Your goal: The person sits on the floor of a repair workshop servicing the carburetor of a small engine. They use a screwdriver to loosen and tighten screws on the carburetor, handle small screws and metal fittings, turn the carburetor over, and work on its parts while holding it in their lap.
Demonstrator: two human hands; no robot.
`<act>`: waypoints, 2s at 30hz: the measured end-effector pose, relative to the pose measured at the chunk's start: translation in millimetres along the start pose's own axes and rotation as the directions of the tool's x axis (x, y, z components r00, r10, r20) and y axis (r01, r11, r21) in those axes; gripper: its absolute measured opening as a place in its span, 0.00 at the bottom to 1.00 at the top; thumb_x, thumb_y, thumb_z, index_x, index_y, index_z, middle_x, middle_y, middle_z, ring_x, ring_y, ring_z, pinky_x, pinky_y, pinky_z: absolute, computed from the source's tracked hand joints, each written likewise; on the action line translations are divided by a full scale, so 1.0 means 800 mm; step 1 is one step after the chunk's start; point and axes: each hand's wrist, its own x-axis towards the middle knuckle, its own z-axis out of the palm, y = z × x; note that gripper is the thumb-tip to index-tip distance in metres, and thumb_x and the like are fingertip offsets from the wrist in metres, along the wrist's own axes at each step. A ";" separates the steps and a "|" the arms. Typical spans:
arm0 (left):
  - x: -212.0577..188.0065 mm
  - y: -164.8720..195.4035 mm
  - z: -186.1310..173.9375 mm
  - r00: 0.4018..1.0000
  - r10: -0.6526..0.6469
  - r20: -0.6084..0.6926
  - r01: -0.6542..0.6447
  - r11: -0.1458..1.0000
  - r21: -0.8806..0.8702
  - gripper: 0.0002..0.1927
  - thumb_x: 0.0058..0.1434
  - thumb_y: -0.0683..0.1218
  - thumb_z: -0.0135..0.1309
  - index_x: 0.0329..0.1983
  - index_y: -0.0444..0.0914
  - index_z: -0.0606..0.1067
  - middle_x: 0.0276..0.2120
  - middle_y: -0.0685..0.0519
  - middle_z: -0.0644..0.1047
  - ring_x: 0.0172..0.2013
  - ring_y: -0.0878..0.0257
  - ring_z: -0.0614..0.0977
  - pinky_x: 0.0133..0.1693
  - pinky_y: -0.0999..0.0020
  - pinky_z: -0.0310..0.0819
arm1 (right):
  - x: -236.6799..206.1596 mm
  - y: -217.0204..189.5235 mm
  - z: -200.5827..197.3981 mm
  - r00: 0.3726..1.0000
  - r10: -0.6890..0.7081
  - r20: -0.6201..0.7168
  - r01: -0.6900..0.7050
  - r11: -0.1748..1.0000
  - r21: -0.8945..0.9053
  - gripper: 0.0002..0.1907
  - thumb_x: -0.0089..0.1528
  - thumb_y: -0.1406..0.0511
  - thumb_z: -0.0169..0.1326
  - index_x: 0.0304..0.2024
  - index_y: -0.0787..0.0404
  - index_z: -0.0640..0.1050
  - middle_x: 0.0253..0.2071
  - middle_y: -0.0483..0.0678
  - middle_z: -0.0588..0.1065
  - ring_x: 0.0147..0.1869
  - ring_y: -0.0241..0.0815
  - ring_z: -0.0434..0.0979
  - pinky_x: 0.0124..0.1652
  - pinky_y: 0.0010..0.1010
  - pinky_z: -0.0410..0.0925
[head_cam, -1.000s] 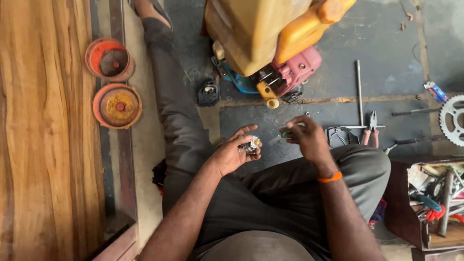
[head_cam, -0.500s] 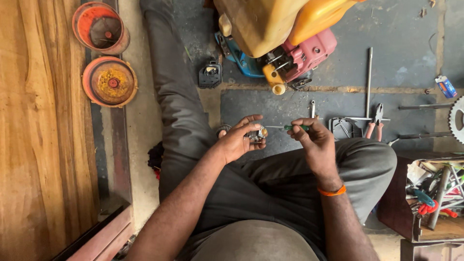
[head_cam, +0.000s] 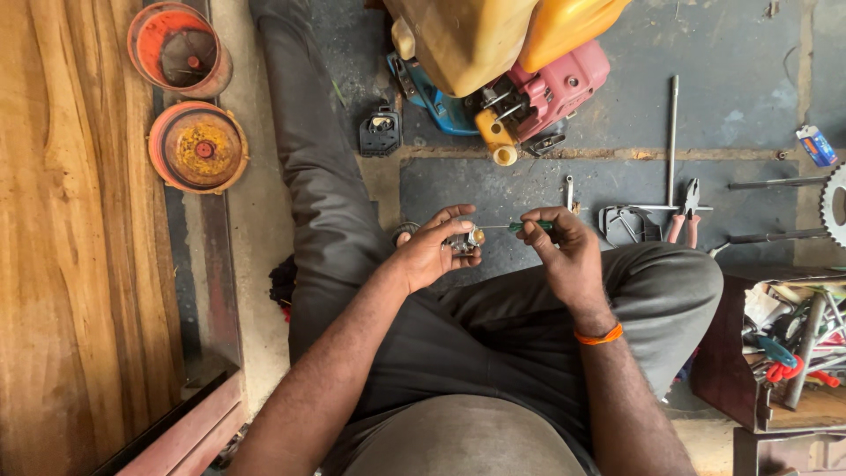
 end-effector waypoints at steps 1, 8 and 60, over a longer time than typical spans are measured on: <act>0.000 0.000 0.000 1.000 -0.005 0.001 0.005 1.000 0.001 0.26 0.64 0.46 0.56 0.65 0.42 0.65 0.40 0.47 0.78 0.38 0.57 0.81 0.44 0.58 0.81 | 0.000 -0.001 0.000 1.000 0.001 0.005 -0.001 1.000 -0.009 0.11 0.67 0.67 0.57 0.49 0.68 0.77 0.45 0.48 0.79 0.47 0.35 0.81 0.48 0.26 0.74; 0.000 0.002 0.002 1.000 -0.015 -0.020 0.016 0.998 0.065 0.26 0.65 0.47 0.56 0.65 0.42 0.64 0.41 0.48 0.76 0.39 0.58 0.81 0.46 0.58 0.81 | 0.000 -0.002 0.001 1.000 0.025 -0.001 -0.025 0.998 -0.053 0.12 0.66 0.66 0.58 0.50 0.68 0.77 0.46 0.48 0.80 0.48 0.36 0.82 0.48 0.26 0.74; -0.004 0.008 0.011 0.988 -0.050 -0.143 0.082 0.970 0.227 0.25 0.63 0.50 0.56 0.63 0.44 0.66 0.39 0.49 0.77 0.35 0.58 0.82 0.41 0.59 0.82 | 0.000 -0.043 0.005 0.985 -0.039 0.166 0.099 0.924 -0.370 0.22 0.67 0.51 0.54 0.46 0.65 0.74 0.28 0.47 0.76 0.31 0.36 0.75 0.32 0.32 0.69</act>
